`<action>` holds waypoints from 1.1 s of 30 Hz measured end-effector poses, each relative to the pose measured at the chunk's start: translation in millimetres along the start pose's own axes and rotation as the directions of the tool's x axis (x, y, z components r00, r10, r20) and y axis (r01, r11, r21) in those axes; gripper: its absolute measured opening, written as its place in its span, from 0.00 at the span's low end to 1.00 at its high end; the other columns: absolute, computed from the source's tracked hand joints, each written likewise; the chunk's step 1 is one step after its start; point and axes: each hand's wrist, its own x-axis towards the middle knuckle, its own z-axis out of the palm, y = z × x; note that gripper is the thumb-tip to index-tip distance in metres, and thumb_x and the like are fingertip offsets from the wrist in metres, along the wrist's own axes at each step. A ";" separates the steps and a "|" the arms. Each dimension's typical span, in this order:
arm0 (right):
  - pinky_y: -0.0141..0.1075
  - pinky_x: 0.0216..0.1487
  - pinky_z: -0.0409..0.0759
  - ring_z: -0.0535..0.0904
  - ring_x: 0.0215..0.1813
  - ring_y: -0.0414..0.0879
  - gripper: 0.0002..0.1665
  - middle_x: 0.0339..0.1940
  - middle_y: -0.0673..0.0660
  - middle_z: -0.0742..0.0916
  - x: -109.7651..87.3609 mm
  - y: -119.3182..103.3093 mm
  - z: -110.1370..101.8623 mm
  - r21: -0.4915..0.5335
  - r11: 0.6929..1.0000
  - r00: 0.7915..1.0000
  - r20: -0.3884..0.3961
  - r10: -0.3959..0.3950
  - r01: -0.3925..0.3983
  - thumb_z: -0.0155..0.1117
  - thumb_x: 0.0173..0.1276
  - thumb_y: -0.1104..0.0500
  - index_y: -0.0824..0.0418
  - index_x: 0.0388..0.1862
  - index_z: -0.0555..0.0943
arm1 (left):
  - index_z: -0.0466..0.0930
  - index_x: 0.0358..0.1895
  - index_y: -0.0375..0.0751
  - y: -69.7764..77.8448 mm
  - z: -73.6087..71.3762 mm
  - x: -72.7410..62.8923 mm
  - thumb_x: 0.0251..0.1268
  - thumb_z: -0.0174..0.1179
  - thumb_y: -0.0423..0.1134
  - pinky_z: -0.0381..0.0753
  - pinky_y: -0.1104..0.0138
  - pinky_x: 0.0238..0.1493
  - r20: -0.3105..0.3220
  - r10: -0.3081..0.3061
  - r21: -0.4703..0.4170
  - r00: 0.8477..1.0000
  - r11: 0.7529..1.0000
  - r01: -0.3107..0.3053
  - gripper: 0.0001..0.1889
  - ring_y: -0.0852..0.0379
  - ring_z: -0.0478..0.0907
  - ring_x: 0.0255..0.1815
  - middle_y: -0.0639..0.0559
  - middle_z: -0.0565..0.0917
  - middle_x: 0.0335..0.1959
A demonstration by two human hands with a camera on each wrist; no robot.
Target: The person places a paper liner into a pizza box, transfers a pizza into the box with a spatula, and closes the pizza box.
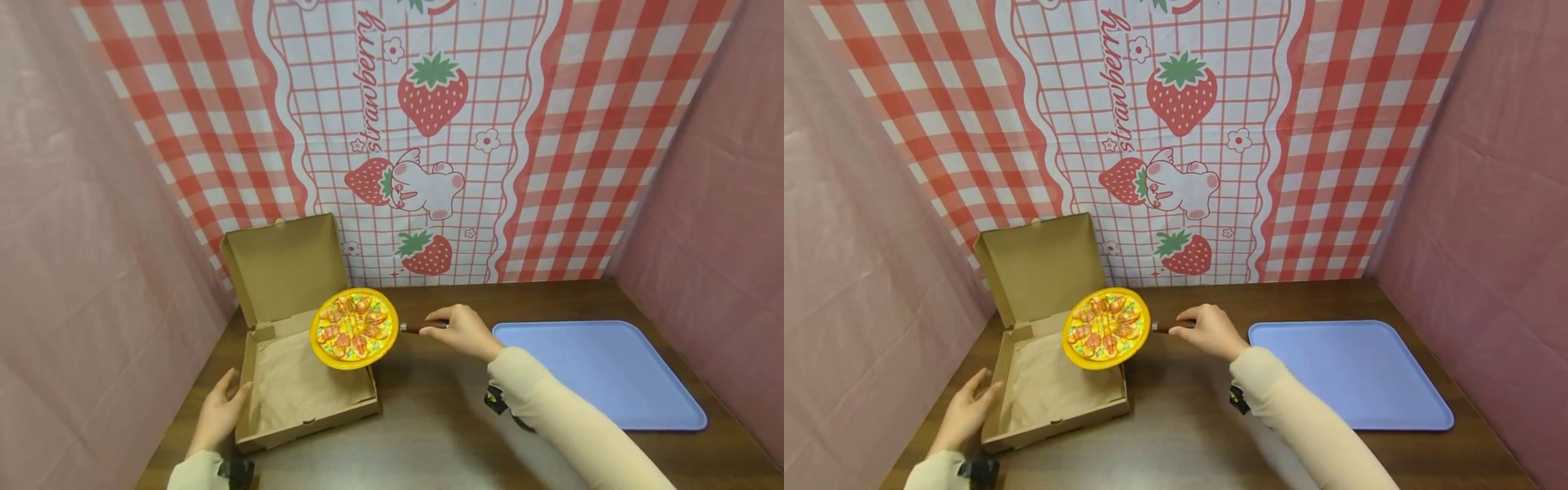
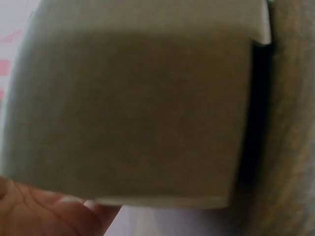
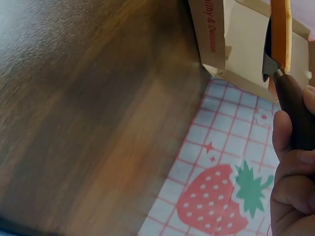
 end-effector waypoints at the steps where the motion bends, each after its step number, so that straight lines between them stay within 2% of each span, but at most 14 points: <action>1: 0.29 0.25 0.71 0.67 0.19 0.36 0.19 0.37 0.57 0.91 2.2 -1.3 2.6 -0.001 1.000 1.000 0.008 0.001 -0.001 0.72 0.62 0.50 0.63 0.44 0.88 | 0.44 0.73 0.19 -2.0 0.9 0.0 0.77 0.49 0.40 0.61 0.47 0.71 0.000 0.002 -0.007 1.000 1.000 -0.002 0.35 0.28 0.56 0.73 0.21 0.53 0.73; 3: 0.29 0.23 0.69 0.65 0.17 0.36 0.18 0.33 0.55 0.90 6.2 -3.7 8.0 -0.002 1.000 1.000 0.024 -0.002 0.002 0.71 0.62 0.50 0.62 0.43 0.88 | 0.46 0.73 0.19 -5.8 2.7 0.3 0.77 0.48 0.39 0.59 0.48 0.73 0.010 -0.008 -0.020 1.000 1.000 0.008 0.34 0.28 0.55 0.74 0.21 0.54 0.73; 6: 0.28 0.22 0.69 0.68 0.19 0.35 0.14 0.28 0.52 0.89 10.8 -6.1 16.1 -0.020 1.000 0.999 0.036 -0.020 0.021 0.71 0.62 0.51 0.60 0.40 0.88 | 0.47 0.74 0.21 -10.1 5.8 0.5 0.77 0.48 0.39 0.58 0.48 0.73 0.010 -0.026 -0.033 1.000 0.999 0.027 0.33 0.30 0.54 0.74 0.22 0.55 0.73; 12: 0.28 0.22 0.71 0.70 0.19 0.35 0.11 0.27 0.50 0.89 15.0 -10.1 32.3 -0.013 1.000 0.998 0.057 -0.015 0.016 0.72 0.61 0.52 0.59 0.36 0.88 | 0.50 0.74 0.23 -14.3 10.7 -0.5 0.78 0.45 0.39 0.60 0.50 0.73 -0.014 -0.050 -0.055 0.999 0.997 0.049 0.30 0.33 0.57 0.74 0.25 0.58 0.72; 15: 0.28 0.22 0.70 0.70 0.19 0.35 0.11 0.26 0.49 0.88 16.2 -13.7 39.8 -0.008 1.000 0.997 0.076 -0.007 0.008 0.72 0.61 0.52 0.58 0.35 0.88 | 0.52 0.74 0.25 -16.2 11.5 -2.9 0.78 0.44 0.38 0.69 0.72 0.65 -0.023 -0.064 -0.049 0.998 0.997 0.062 0.29 0.35 0.58 0.74 0.27 0.60 0.72; 17: 0.28 0.22 0.70 0.71 0.20 0.35 0.11 0.26 0.48 0.88 17.2 -16.2 44.6 -0.006 1.000 0.996 0.087 -0.008 0.008 0.72 0.61 0.51 0.57 0.36 0.89 | 0.54 0.74 0.26 -17.3 11.5 -4.4 0.78 0.44 0.38 0.64 0.85 0.54 -0.028 -0.069 -0.047 0.997 0.997 0.068 0.28 0.36 0.59 0.73 0.28 0.61 0.72; 19: 0.28 0.22 0.71 0.71 0.20 0.35 0.11 0.26 0.48 0.88 18.2 -18.8 49.7 -0.007 1.000 0.995 0.096 -0.013 0.014 0.72 0.62 0.52 0.58 0.36 0.89 | 0.54 0.74 0.27 -18.2 11.4 -5.4 0.78 0.44 0.38 0.57 0.92 0.45 -0.034 -0.072 -0.044 0.997 0.997 0.070 0.28 0.37 0.60 0.73 0.29 0.62 0.72; 22: 0.27 0.24 0.72 0.72 0.21 0.35 0.11 0.26 0.49 0.88 19.3 -22.3 57.6 -0.018 0.999 0.994 0.100 -0.032 0.034 0.72 0.61 0.51 0.58 0.35 0.89 | 0.56 0.73 0.27 -19.2 11.4 -6.3 0.78 0.44 0.38 0.56 0.92 0.43 -0.040 -0.066 -0.026 0.997 0.998 0.065 0.27 0.37 0.62 0.71 0.29 0.63 0.71; 33: 0.28 0.26 0.72 0.73 0.23 0.36 0.09 0.26 0.47 0.88 19.1 -31.8 81.5 -0.030 0.998 0.992 0.120 -0.044 0.048 0.72 0.62 0.51 0.56 0.33 0.88 | 0.56 0.73 0.25 -19.3 13.5 -5.2 0.78 0.41 0.36 0.68 0.82 0.48 -0.038 -0.054 0.005 0.998 0.999 0.054 0.26 0.36 0.67 0.68 0.28 0.64 0.70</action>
